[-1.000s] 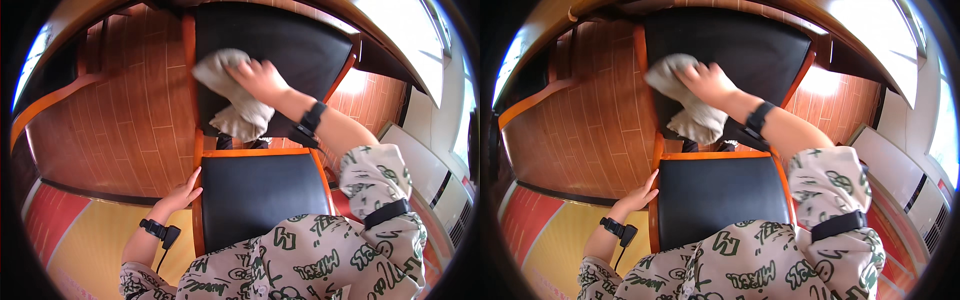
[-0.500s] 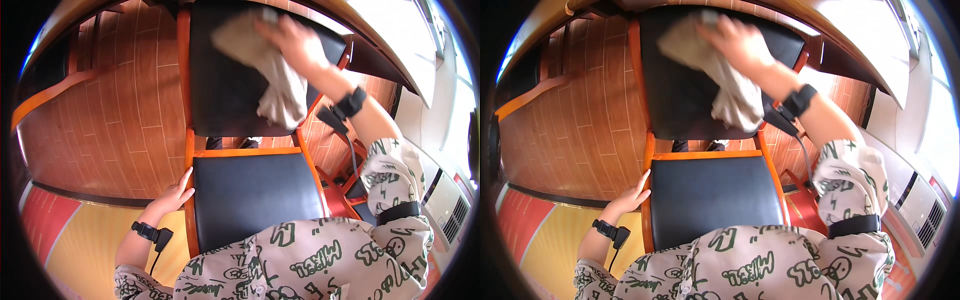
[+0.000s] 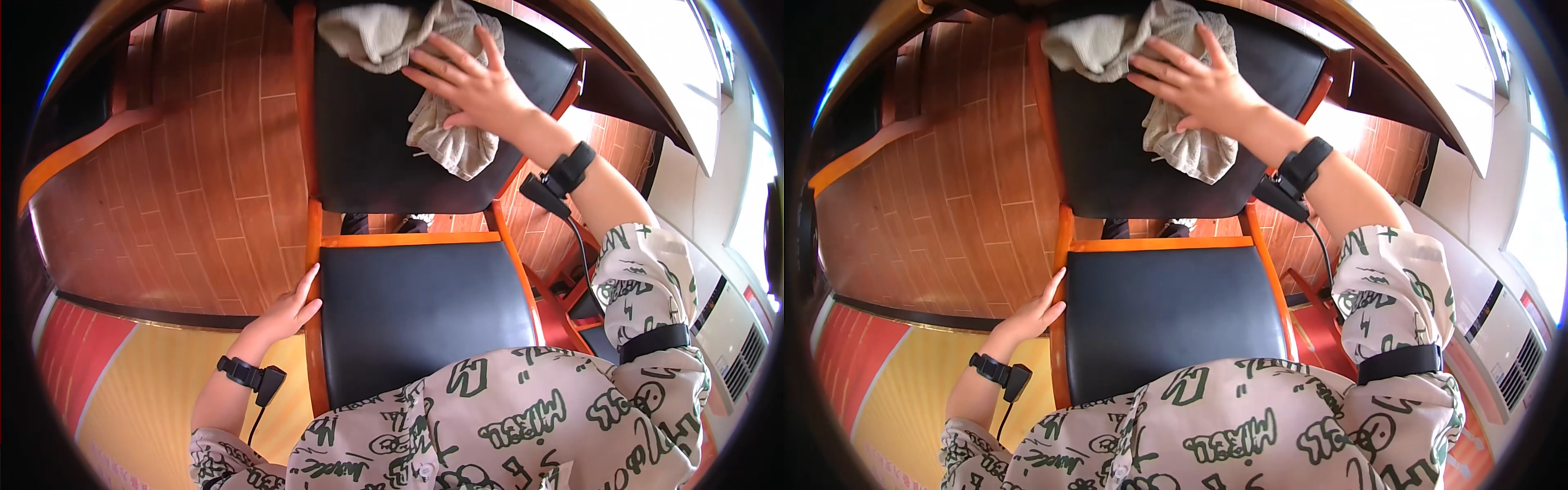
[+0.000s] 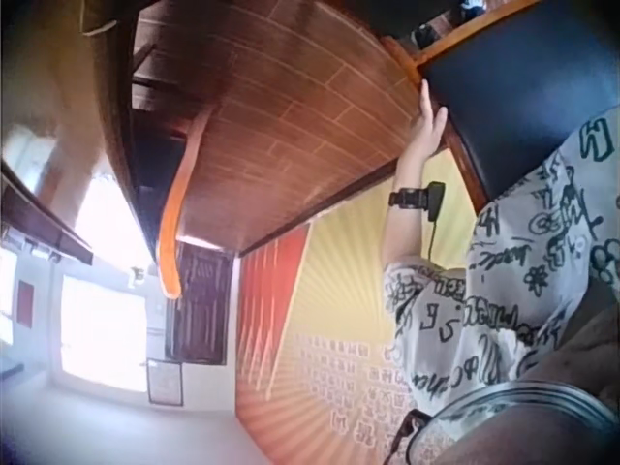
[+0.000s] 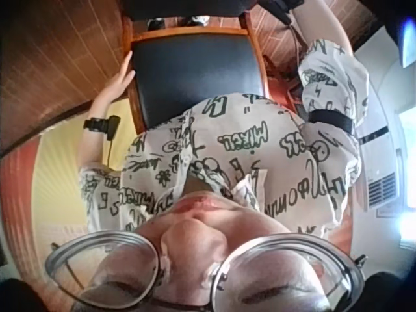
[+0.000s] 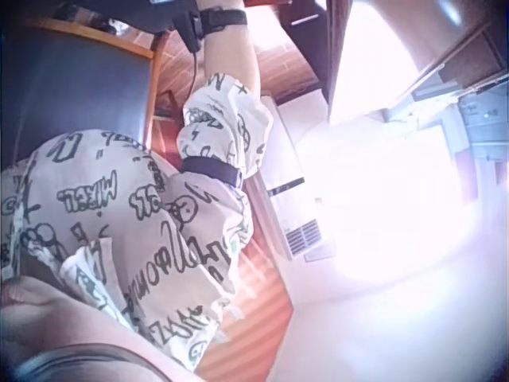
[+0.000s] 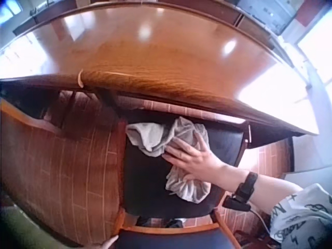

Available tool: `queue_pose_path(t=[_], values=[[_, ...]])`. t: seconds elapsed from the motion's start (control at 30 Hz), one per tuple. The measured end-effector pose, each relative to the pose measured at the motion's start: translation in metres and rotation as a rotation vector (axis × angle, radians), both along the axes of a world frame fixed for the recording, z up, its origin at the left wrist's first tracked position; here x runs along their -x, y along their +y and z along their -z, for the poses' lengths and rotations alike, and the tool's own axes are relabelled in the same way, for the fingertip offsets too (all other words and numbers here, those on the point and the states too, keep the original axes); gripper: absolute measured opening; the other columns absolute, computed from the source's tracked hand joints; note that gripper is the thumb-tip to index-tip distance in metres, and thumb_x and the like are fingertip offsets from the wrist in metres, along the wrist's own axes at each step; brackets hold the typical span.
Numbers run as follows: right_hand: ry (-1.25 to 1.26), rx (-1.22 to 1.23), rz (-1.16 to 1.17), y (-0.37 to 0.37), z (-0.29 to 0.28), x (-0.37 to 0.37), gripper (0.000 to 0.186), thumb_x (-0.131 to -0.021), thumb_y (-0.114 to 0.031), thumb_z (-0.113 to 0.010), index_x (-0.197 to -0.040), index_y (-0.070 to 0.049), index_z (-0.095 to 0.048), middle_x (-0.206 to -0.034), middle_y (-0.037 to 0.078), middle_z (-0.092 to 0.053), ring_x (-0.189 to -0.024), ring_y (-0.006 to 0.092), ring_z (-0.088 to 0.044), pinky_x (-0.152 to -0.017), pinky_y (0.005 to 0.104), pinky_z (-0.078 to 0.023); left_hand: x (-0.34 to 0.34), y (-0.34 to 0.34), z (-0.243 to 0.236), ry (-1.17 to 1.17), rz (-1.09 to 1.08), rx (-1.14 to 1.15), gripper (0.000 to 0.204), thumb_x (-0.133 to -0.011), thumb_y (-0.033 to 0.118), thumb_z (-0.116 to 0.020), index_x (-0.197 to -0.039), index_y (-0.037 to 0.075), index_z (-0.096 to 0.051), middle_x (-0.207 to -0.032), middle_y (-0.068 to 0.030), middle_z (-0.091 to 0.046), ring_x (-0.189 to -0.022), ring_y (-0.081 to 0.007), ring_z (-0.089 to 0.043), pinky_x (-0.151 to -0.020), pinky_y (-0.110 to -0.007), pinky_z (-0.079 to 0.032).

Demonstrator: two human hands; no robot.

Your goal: The person is wiping down wooden chairs and tables in a large room using a cloth.

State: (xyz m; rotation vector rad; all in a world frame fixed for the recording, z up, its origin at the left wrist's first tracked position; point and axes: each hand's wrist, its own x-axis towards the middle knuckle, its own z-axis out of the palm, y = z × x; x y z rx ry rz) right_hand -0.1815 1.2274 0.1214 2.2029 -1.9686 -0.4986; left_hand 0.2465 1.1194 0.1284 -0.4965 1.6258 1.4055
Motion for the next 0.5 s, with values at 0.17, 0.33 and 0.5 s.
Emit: queue_pose_path(t=[0.17, 0.33, 0.5], values=[[-0.464, 0.346, 0.216, -0.016, -0.035, 0.027, 0.08, -0.064, -0.038, -0.079, -0.131, -0.01, -0.044, -0.138, 0.025, -0.031, -0.128, 0.045, -0.028, -0.104, 0.0547, -0.026, -0.002, 0.002, 0.0, 0.027, 0.002, 0.019, 0.064, -0.096, 0.039, -0.037, -0.146, 0.02, -0.002, -0.145, -0.0225, -0.028, -0.128, -0.0414, -0.036, -0.107, -0.042, -0.03], [-0.897, 0.663, 0.721, 0.001, -0.008, 0.023, 0.091, -0.067, -0.036, -0.078, -0.134, 0.005, -0.032, -0.139, 0.027, -0.031, -0.129, 0.04, -0.031, -0.107, 0.0434, -0.028, 0.008, -0.001, -0.007, -0.028, 0.049, 0.011, 0.065, -0.095, 0.039, -0.038, -0.146, 0.019, -0.002, -0.144, -0.0231, -0.029, -0.126, -0.0418, -0.038, -0.106, -0.042, -0.031], [-0.856, 0.646, 0.771, -0.02, -0.003, 0.046, 0.067, -0.069, -0.023, -0.072, -0.125, 0.003, -0.046, -0.114, 0.027, -0.056, -0.108, 0.0383, -0.054, -0.092, 0.0403, -0.044, 0.018, -0.001, -0.009, 0.033, 0.165, 0.086, 0.068, -0.094, 0.039, -0.042, -0.146, 0.019, -0.003, -0.14, -0.0245, -0.035, -0.125, -0.0406, -0.04, -0.106, -0.043, -0.031]])
